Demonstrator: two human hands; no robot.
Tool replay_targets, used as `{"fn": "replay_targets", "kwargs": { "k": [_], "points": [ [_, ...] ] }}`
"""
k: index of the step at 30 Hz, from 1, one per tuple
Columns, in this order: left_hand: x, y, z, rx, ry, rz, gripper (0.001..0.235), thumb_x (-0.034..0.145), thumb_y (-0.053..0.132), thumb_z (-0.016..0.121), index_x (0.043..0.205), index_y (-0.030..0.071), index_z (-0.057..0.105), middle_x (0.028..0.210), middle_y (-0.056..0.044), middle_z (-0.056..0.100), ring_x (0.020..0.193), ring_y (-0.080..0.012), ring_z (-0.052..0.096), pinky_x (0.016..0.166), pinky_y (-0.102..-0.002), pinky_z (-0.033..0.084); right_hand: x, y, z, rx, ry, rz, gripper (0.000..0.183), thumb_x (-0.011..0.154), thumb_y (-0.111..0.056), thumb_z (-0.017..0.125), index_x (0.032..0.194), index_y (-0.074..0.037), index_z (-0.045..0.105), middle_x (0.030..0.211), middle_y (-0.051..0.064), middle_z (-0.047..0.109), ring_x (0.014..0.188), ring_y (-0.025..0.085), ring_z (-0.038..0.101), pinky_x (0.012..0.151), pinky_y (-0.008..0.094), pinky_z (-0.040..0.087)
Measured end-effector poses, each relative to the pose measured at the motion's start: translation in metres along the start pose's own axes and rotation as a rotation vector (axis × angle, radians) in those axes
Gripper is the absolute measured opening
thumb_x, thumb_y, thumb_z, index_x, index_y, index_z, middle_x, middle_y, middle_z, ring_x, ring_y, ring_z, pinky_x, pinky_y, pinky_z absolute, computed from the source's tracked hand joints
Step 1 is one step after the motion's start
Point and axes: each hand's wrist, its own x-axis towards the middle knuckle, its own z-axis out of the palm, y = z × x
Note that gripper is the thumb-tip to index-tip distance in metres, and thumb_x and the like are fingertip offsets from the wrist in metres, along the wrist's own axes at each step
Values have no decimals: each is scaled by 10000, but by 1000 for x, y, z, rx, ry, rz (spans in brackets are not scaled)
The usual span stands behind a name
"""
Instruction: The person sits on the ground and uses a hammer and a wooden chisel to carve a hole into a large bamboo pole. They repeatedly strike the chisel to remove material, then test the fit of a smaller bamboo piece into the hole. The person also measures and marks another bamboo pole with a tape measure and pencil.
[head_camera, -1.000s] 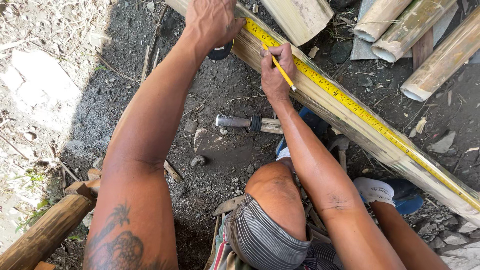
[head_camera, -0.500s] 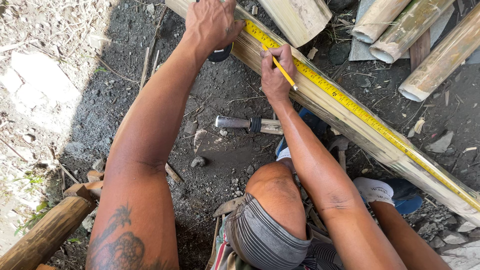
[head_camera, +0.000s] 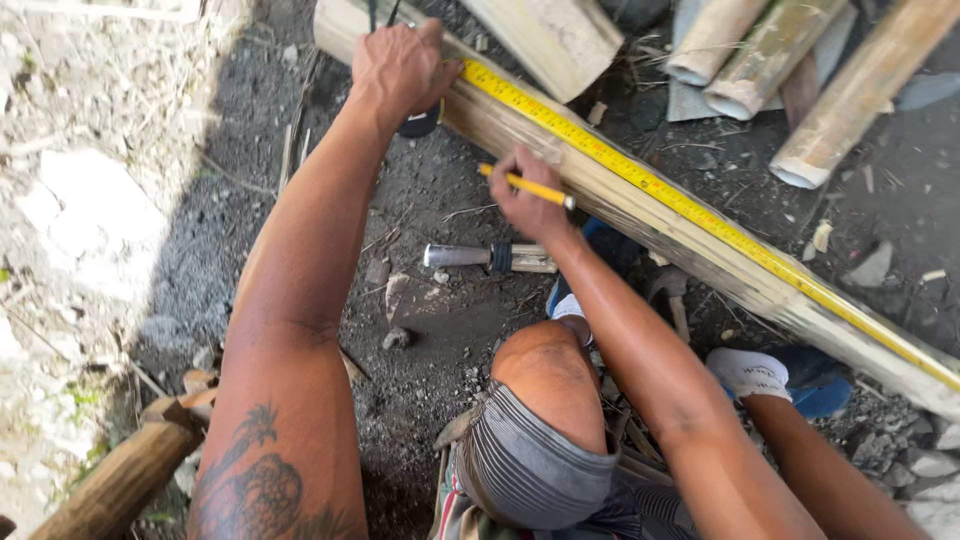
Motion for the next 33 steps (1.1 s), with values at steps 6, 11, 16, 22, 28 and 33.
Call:
{"fn": "replay_targets", "kwargs": {
  "k": [6,11,16,22,28,33],
  "points": [
    [10,17,20,121,-39,-76,462,1004,477,598,1240,80,612,1087,-198,729,1015,-370,704,851,-513,520,-156,41,-61,227,264,251,158,1046,-134,588,1117,-11,658,918,91,740,810,138,706,729,299,579],
    [-30,113,57,548,-46,365,504,985,244,555,1459,99,461,1172,-168,718,1025,-347,713,901,-572,484,-255,101,-132,205,507,434,178,1087,-122,535,1113,-7,668,883,85,730,725,111,646,677,263,545],
    [-90,221,108,-145,-380,631,349,1014,409,562,1207,143,680,971,-193,741,915,-368,714,781,-505,547,-275,102,-170,217,683,421,190,1093,-139,533,1124,-17,675,871,65,734,721,92,657,673,250,549],
    [-130,227,184,-544,-385,388,443,1025,436,548,1050,28,718,943,-254,716,928,-427,689,790,-501,515,-286,111,-173,368,725,266,157,1087,-150,578,1151,-32,660,943,87,740,813,115,706,753,284,586],
    [-209,127,234,-584,-181,221,462,1097,401,472,1006,-5,673,851,-290,654,764,-454,603,685,-502,496,-291,120,-205,-69,561,236,162,1054,-146,623,1192,-73,666,1088,117,742,980,271,754,835,372,593],
    [-228,107,257,-328,-249,190,389,1047,386,563,1136,11,610,952,-269,633,841,-414,605,738,-468,525,-250,138,-223,-515,192,235,764,834,-371,795,1463,-145,425,1502,157,466,1417,408,392,1103,672,319]
  ]
}}
